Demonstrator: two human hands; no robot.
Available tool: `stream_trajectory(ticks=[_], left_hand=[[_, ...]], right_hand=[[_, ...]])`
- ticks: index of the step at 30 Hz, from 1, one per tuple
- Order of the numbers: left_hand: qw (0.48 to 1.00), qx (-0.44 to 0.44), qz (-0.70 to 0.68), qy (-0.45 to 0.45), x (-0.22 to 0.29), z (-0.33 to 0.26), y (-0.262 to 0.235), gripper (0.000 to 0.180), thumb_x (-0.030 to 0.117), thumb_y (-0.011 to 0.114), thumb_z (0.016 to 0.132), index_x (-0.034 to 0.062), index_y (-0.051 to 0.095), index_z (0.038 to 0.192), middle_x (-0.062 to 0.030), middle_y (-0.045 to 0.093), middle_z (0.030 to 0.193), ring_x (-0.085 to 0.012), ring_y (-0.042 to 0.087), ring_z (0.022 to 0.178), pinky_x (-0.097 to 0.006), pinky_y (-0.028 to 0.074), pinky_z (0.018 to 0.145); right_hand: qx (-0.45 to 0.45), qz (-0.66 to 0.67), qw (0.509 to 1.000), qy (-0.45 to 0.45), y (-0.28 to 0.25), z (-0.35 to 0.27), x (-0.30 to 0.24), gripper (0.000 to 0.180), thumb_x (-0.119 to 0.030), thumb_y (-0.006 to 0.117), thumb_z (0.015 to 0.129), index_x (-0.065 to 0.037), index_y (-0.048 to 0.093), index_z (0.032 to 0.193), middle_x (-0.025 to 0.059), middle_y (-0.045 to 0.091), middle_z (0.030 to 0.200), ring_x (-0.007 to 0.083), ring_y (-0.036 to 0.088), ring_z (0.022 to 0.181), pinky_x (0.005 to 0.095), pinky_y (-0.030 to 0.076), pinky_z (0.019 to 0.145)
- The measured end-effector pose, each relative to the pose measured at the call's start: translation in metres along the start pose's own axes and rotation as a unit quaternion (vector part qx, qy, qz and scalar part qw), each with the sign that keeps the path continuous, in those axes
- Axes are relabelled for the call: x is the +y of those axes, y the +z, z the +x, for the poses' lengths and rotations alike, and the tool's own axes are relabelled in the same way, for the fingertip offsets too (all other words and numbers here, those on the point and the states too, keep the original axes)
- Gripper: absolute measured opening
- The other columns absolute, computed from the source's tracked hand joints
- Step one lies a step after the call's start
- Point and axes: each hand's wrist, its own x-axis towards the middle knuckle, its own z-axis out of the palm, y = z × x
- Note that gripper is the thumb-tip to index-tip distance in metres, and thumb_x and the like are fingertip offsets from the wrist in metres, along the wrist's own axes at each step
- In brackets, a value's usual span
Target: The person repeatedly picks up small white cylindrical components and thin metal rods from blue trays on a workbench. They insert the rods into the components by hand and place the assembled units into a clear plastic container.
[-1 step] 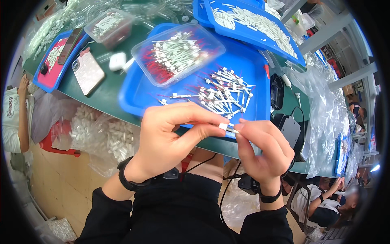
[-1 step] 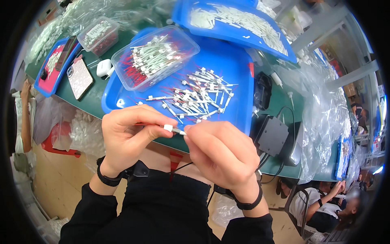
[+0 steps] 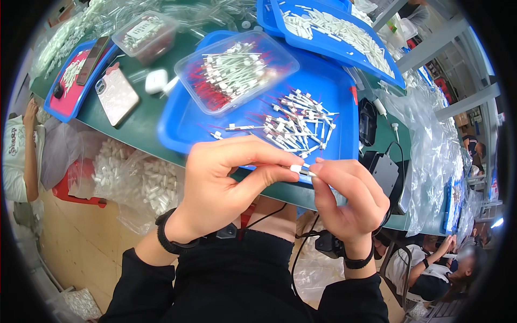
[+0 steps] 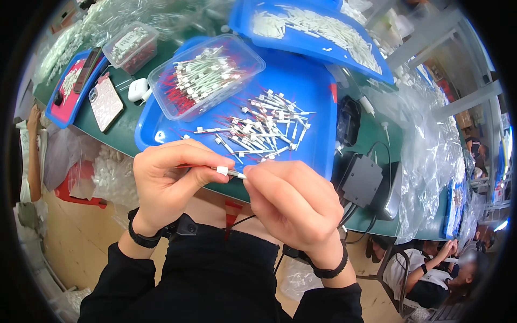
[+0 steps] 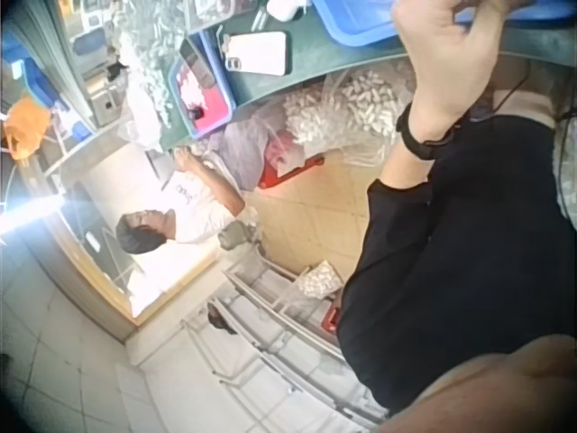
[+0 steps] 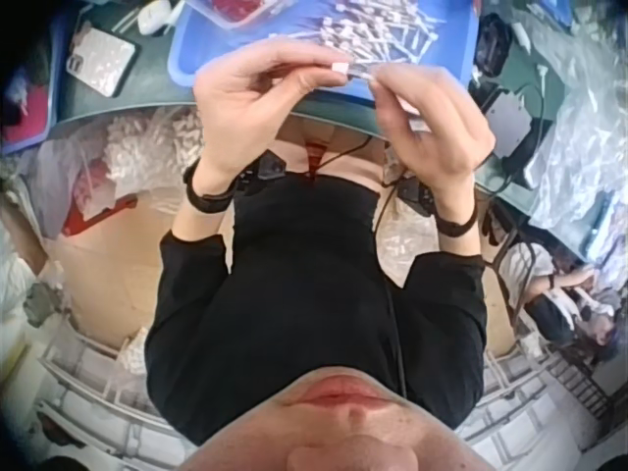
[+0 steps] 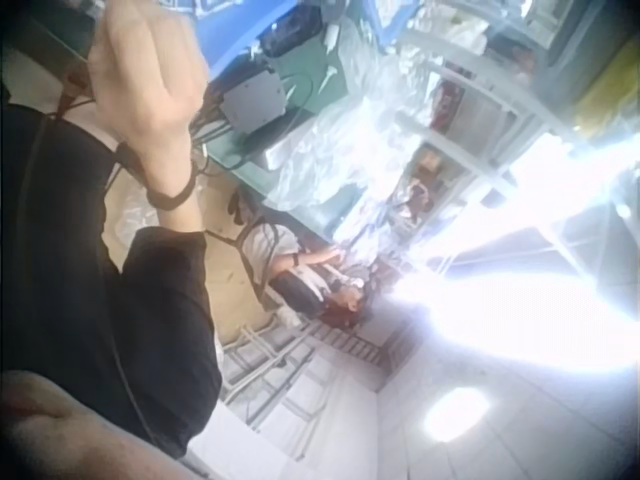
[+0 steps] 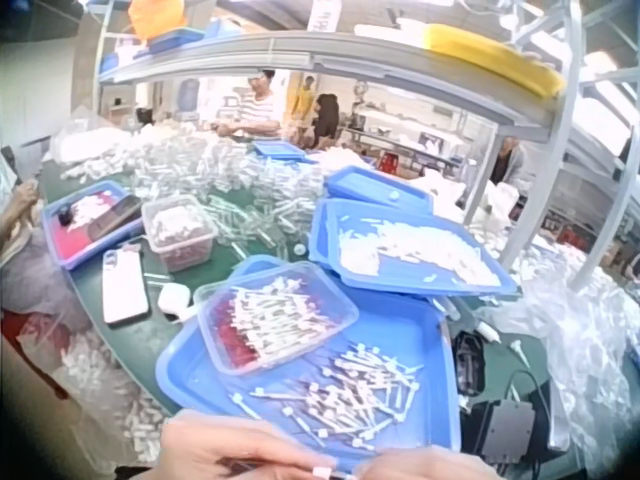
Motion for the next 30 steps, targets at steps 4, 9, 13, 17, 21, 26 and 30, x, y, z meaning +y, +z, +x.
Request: stream_trajectory(ticks=[4, 9, 13, 17, 21, 26, 30], left_hand=[[1.0, 0.009, 0.018, 0.015, -0.008, 0.0, -0.005, 0.014, -0.013, 0.065, 0.075, -0.0048, 0.07, 0.085, -0.0139, 0.07, 0.08, -0.0156, 0.067, 0.069, -0.023, 0.052, 0.062], [1.0, 0.013, -0.006, -0.006, -0.012, 0.001, -0.007, 0.015, -0.013, 0.065, 0.074, -0.0046, 0.07, 0.085, -0.0136, 0.07, 0.081, -0.0154, 0.066, 0.068, -0.023, 0.051, 0.06], [0.999, 0.008, 0.021, 0.029, -0.005, 0.004, -0.012, 0.014, -0.012, 0.066, 0.073, -0.0043, 0.07, 0.084, -0.0135, 0.07, 0.079, -0.0163, 0.066, 0.068, -0.023, 0.051, 0.06], [0.999, 0.003, 0.038, 0.029, -0.003, 0.003, -0.014, 0.015, -0.012, 0.066, 0.073, -0.0041, 0.07, 0.084, -0.0135, 0.07, 0.079, -0.0166, 0.067, 0.068, -0.024, 0.051, 0.06], [0.998, 0.011, 0.047, 0.034, -0.007, 0.003, -0.013, 0.016, -0.012, 0.066, 0.073, -0.0035, 0.071, 0.086, -0.0132, 0.07, 0.078, -0.0163, 0.066, 0.067, -0.024, 0.051, 0.06], [1.0, 0.009, 0.029, 0.002, -0.012, 0.007, -0.01, 0.014, -0.011, 0.067, 0.074, -0.0036, 0.07, 0.085, -0.0123, 0.069, 0.079, -0.0164, 0.067, 0.07, -0.024, 0.051, 0.063], [0.998, -0.05, 0.045, -0.012, -0.018, 0.012, -0.018, 0.024, -0.003, 0.073, 0.072, -0.0026, 0.068, 0.095, -0.0119, 0.068, 0.092, -0.0184, 0.066, 0.08, -0.027, 0.052, 0.07]], right_hand=[[-0.032, 0.005, 0.999, 0.002, 0.003, 0.008, 0.002, 0.019, 0.006, 0.074, 0.067, 0.002, 0.065, 0.084, 0.0094, 0.064, 0.072, 0.0226, 0.064, 0.063, 0.029, 0.05, 0.056], [-0.045, 0.007, 0.999, 0.011, 0.005, 0.01, 0.002, 0.018, 0.006, 0.073, 0.069, 0.002, 0.066, 0.084, 0.0098, 0.064, 0.072, 0.0228, 0.064, 0.063, 0.0291, 0.05, 0.056], [-0.034, 0.046, 0.998, 0.039, 0.006, 0.014, -0.005, 0.015, 0.006, 0.073, 0.07, 0.001, 0.066, 0.082, 0.0096, 0.065, 0.072, 0.0229, 0.064, 0.063, 0.0295, 0.05, 0.056], [-0.039, 0.027, 0.999, 0.004, 0.009, 0.016, -0.001, 0.015, 0.005, 0.074, 0.07, 0.0, 0.065, 0.081, 0.009, 0.064, 0.071, 0.0229, 0.064, 0.063, 0.03, 0.052, 0.058], [-0.064, -0.014, 0.998, -0.017, 0.008, 0.016, 0.001, 0.021, 0.003, 0.074, 0.071, 0.001, 0.065, 0.089, 0.0089, 0.065, 0.077, 0.0225, 0.065, 0.068, 0.0343, 0.054, 0.07], [-0.059, -0.019, 0.998, 0.033, 0.01, 0.02, -0.006, 0.031, 0.003, 0.072, 0.073, 0.001, 0.062, 0.102, 0.0087, 0.066, 0.085, 0.0205, 0.064, 0.073, 0.0398, 0.052, 0.082], [-0.136, -0.032, 0.989, 0.041, 0.006, 0.029, 0.004, 0.028, -0.001, 0.071, 0.075, -0.004, 0.063, 0.101, 0.0074, 0.067, 0.082, 0.0222, 0.064, 0.074, 0.0351, 0.052, 0.075]])
